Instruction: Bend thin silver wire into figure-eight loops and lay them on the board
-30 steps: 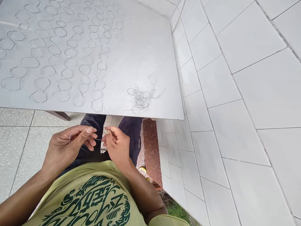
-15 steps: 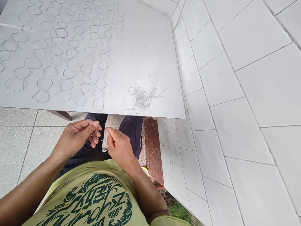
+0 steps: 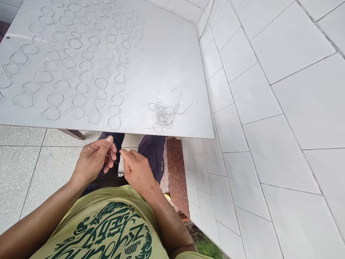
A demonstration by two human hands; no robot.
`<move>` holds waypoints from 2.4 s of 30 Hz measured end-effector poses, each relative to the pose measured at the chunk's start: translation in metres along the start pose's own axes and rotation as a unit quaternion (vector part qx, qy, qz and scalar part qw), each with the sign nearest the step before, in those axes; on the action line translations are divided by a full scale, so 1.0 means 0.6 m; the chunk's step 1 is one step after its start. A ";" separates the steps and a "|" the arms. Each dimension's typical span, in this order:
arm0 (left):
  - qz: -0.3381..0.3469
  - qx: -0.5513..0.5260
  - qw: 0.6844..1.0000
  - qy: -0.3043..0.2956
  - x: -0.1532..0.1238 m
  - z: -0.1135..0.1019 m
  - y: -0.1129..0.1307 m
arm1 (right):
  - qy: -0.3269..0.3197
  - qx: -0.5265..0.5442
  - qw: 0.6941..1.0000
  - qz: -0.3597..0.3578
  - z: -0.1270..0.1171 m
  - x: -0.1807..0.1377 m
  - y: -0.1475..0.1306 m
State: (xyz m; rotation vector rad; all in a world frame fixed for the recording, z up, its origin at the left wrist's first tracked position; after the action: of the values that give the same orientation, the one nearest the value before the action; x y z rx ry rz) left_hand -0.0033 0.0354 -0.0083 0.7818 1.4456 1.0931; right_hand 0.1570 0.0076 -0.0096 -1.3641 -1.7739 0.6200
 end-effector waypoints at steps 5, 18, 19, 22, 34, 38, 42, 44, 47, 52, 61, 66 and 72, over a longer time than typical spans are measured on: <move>-0.047 -0.018 0.999 -0.011 -0.005 0.005 -0.009 | -0.033 -0.041 0.998 -0.031 -0.002 -0.002 0.001; 0.013 -0.073 0.996 0.040 -0.029 -0.024 -0.015 | 0.030 0.381 0.853 0.356 0.036 -0.032 -0.011; 0.013 -0.079 0.996 0.034 -0.030 -0.024 -0.015 | 0.016 0.424 0.822 0.379 0.041 -0.035 -0.015; 0.000 -0.098 0.995 0.013 -0.032 -0.025 -0.015 | -0.005 0.532 0.734 0.422 0.052 -0.043 -0.028; -0.051 -0.114 0.987 -0.106 -0.033 -0.028 -0.026 | -0.006 0.570 0.700 0.430 0.058 -0.056 -0.041; -0.058 -0.109 0.986 -0.116 -0.032 -0.025 -0.030 | -0.019 0.558 0.703 0.441 0.065 -0.052 -0.036; -0.048 -0.065 0.988 -0.132 -0.023 -0.026 -0.034 | -0.073 0.543 0.702 0.454 0.065 -0.047 -0.024; -0.052 -0.032 0.987 -0.146 -0.017 -0.029 -0.037 | -0.124 0.529 0.704 0.458 0.064 -0.044 -0.015; -0.052 0.019 0.981 -0.184 -0.006 -0.033 -0.037 | -0.204 0.519 0.691 0.460 0.064 -0.042 0.003; -0.052 0.075 0.965 -0.247 0.014 -0.038 -0.036 | -0.261 0.528 0.673 0.447 0.071 -0.040 0.030; -0.089 0.058 0.967 -0.232 0.027 -0.016 -0.052 | -0.215 0.515 0.682 0.472 0.086 -0.039 0.054; -0.076 0.036 0.985 -0.148 0.044 -0.011 -0.055 | -0.194 0.533 0.659 0.494 0.082 -0.032 0.071; -0.076 0.043 0.993 -0.081 0.062 -0.010 -0.062 | -0.117 0.572 0.642 0.498 0.079 -0.038 0.075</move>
State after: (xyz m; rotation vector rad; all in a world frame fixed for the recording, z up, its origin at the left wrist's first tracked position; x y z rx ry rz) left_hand -0.0117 0.0549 -0.0568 0.7875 1.3968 0.8372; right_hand 0.1453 0.0037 -0.0777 -1.1287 -0.2263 2.1109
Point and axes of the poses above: each hand's wrist, its own x-axis towards the middle knuckle, its own z-axis out of the palm, y = z × x, the point moved 3 cm from there along x, towards the middle knuckle, and after that the axes turned 15 degrees about y, right-handed, at the moved point
